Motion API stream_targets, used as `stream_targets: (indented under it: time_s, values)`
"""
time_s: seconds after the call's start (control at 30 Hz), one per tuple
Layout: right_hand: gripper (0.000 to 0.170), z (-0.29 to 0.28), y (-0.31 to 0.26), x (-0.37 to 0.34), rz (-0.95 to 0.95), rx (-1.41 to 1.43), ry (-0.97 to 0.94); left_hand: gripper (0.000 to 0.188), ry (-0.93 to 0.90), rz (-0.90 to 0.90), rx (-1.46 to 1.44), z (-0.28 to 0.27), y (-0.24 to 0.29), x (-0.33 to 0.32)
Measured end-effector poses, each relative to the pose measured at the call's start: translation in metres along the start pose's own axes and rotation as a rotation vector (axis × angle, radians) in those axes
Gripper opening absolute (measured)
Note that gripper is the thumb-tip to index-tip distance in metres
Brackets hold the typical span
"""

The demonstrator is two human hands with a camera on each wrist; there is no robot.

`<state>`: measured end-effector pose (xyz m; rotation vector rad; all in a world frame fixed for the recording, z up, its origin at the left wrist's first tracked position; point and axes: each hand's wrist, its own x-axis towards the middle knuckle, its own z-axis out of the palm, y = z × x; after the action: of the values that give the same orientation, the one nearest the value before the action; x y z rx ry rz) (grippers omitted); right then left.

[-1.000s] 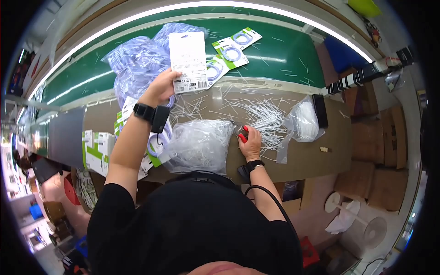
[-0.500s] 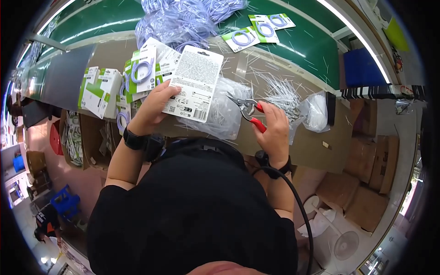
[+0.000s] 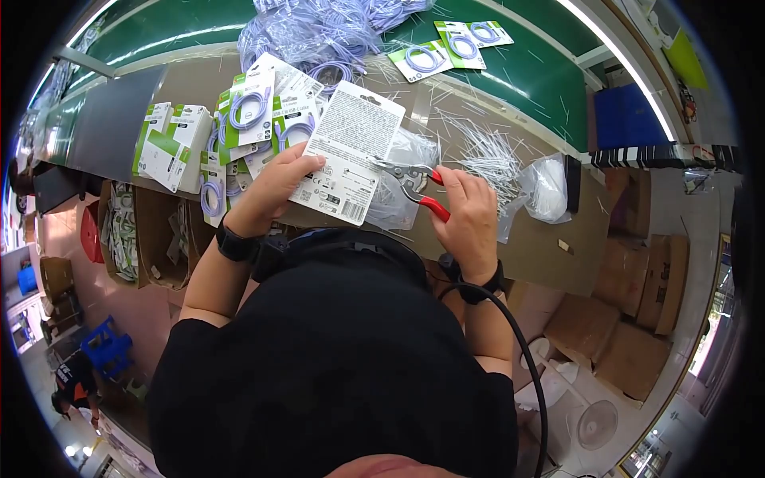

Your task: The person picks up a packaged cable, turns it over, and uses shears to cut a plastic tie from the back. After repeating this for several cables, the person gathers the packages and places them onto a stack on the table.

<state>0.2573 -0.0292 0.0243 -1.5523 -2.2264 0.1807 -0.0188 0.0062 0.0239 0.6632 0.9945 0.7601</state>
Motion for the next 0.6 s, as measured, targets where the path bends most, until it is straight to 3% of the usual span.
stream_targets:
  time_s: [0.27,0.37,0.5,0.6]
  values:
    - [0.053,-0.003,0.003,-0.006,-0.023,-0.055,-0.014,0.036,-0.015,-0.004,0.050,0.000,-0.007,0.003]
    - [0.050,0.006,0.014,-0.012,0.252,0.331,-0.180,0.036,-0.024,-0.010,0.068,0.001,-0.006,0.005]
    - [0.049,-0.009,0.004,-0.008,0.079,0.340,0.018,0.037,0.014,-0.067,0.042,0.005,-0.004,0.007]
    - [0.049,-0.014,-0.009,-0.004,-0.055,0.157,-0.015,0.039,0.010,-0.088,0.029,0.010,-0.002,0.009]
